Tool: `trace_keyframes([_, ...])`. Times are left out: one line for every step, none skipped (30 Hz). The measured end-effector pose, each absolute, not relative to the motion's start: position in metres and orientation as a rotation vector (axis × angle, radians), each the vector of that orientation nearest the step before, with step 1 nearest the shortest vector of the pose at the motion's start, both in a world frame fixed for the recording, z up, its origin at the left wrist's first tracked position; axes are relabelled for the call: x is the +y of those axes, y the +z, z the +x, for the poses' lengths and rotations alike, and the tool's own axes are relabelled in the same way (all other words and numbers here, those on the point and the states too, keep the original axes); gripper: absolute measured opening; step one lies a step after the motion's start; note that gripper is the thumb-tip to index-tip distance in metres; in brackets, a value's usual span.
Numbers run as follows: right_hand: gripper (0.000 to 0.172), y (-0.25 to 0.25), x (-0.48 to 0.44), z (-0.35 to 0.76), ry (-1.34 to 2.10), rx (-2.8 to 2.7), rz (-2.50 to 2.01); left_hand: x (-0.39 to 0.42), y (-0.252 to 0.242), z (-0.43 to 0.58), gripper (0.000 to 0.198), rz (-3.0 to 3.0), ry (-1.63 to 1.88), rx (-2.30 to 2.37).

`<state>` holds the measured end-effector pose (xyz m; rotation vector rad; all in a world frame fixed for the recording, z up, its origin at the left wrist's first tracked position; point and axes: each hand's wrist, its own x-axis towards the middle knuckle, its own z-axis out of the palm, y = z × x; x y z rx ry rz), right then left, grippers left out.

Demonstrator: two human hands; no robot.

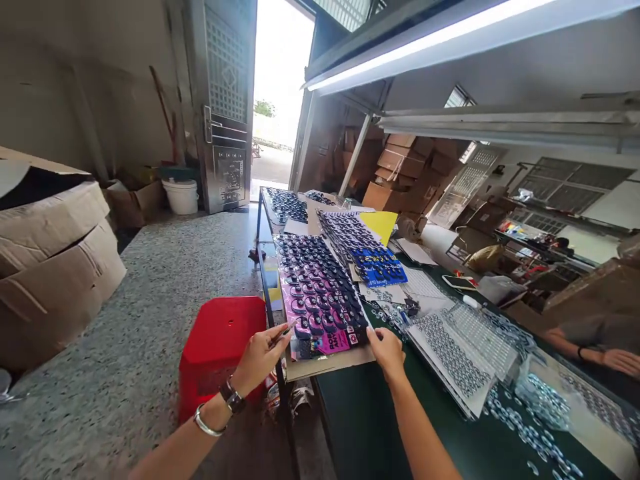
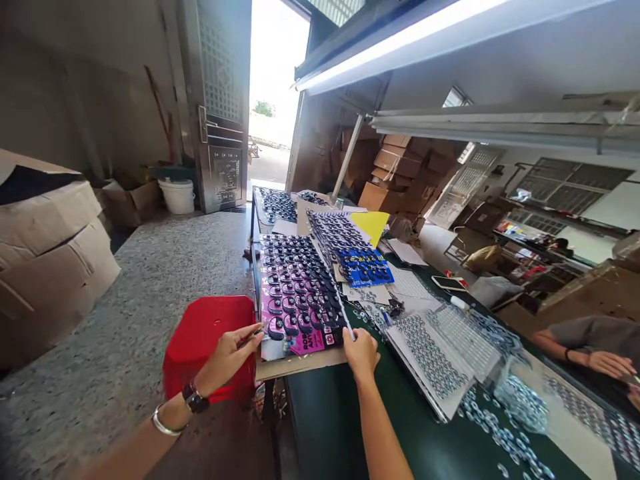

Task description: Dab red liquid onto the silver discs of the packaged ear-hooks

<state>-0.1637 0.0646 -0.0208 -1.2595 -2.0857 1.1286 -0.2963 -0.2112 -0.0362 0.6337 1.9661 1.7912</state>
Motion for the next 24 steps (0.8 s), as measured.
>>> trace_keyframes([0.029, -0.018, 0.064, -0.165, 1.204, -2.023, -1.241, -0.212, -0.031, -0.297, 0.032, 0.621, 1.807, 1.936])
trace_keyframes([0.030, -0.015, 0.063, -0.167, 1.293, -1.952, -1.218, -0.212, -0.025, -0.298, 0.032, 0.603, 1.823, 1.900])
trace_keyframes([0.032, -0.010, 0.062, -0.168, 1.394, -1.875, -1.189, -0.211, -0.020, -0.300, 0.032, 0.580, 1.839, 1.860])
trace_keyframes([0.035, -0.006, 0.060, -0.171, 1.502, -1.795, -1.154, -0.209, -0.015, -0.302, 0.033, 0.551, 1.854, 1.816])
trace_keyframes([0.036, 0.000, 0.056, -0.174, 1.612, -1.715, -1.115, -0.207, -0.010, -0.305, 0.032, 0.522, 1.863, 1.774])
trace_keyframes([0.037, 0.005, 0.052, -0.177, 1.721, -1.638, -1.073, -0.205, -0.006, -0.307, 0.032, 0.493, 1.868, 1.733])
trace_keyframes([0.037, 0.009, 0.046, -0.181, 1.824, -1.566, -1.029, -0.202, -0.002, -0.310, 0.032, 0.468, 1.869, 1.695])
trace_keyframes([0.037, 0.013, 0.039, -0.185, 1.920, -1.502, -0.988, -0.199, 0.001, -0.312, 0.032, 0.448, 1.865, 1.660])
trace_keyframes([0.037, 0.016, 0.032, -0.189, 2.006, -1.446, -0.954, -0.195, 0.003, -0.313, 0.032, 0.432, 1.860, 1.630])
trace_keyframes([0.037, 0.018, 0.025, -0.194, 2.082, -1.396, -0.929, -0.193, 0.004, -0.314, 0.032, 0.421, 1.853, 1.604])
trace_keyframes([0.035, 0.019, 0.018, -0.199, 2.142, -1.350, -0.917, -0.190, 0.005, -0.314, 0.032, 0.412, 1.846, 1.584])
trace_keyframes([0.030, 0.019, 0.012, -0.203, 2.184, -1.304, -0.919, -0.188, 0.005, -0.314, 0.032, 0.405, 1.843, 1.568])
trace_keyframes([0.024, 0.019, 0.007, -0.206, 2.209, -1.258, -0.931, -0.187, 0.003, -0.313, 0.032, 0.397, 1.842, 1.558])
trace_keyframes([0.016, 0.018, 0.003, -0.209, 2.220, -1.212, -0.947, -0.186, 0.001, -0.313, 0.032, 0.388, 1.846, 1.553])
trace_keyframes([0.011, 0.018, -0.001, -0.209, 2.222, -1.166, -0.964, -0.186, -0.002, -0.312, 0.032, 0.376, 1.856, 1.554])
trace_keyframes([0.009, 0.018, -0.003, -0.209, 2.221, -1.123, -0.975, -0.186, -0.006, -0.312, 0.032, 0.360, 1.873, 1.560])
trace_keyframes([0.011, 0.019, -0.006, -0.206, 2.221, -1.083, -0.981, -0.187, -0.011, -0.313, 0.032, 0.338, 1.898, 1.572])
trace_keyframes([0.012, 0.020, -0.008, -0.202, 2.224, -1.047, -0.980, -0.188, -0.015, -0.315, 0.032, 0.309, 1.928, 1.586])
trace_keyframes([0.013, 0.022, -0.010, -0.196, 2.230, -1.017, -0.978, -0.189, -0.020, -0.317, 0.032, 0.274, 1.964, 1.602])
trace_keyframes([0.013, 0.023, -0.013, -0.188, 2.238, -0.992, -0.974, -0.190, -0.024, -0.320, 0.032, 0.236, 2.000, 1.618])
trace_keyframes([0.013, 0.024, -0.015, -0.179, 2.246, -0.974, -0.973, -0.190, -0.027, -0.323, 0.033, 0.200, 2.034, 1.629])
trace_keyframes([0.013, 0.025, -0.018, -0.167, 2.251, -0.959, -0.974, -0.190, -0.029, -0.326, 0.033, 0.169, 2.064, 1.637])
trace_keyframes([0.013, 0.024, -0.022, -0.152, 2.252, -0.949, -0.980, -0.190, -0.031, -0.330, 0.033, 0.147, 2.087, 1.641])
trace_keyframes([0.013, 0.022, -0.025, -0.135, 2.253, -0.947, -0.987, -0.190, -0.031, -0.334, 0.033, 0.132, 2.105, 1.642])
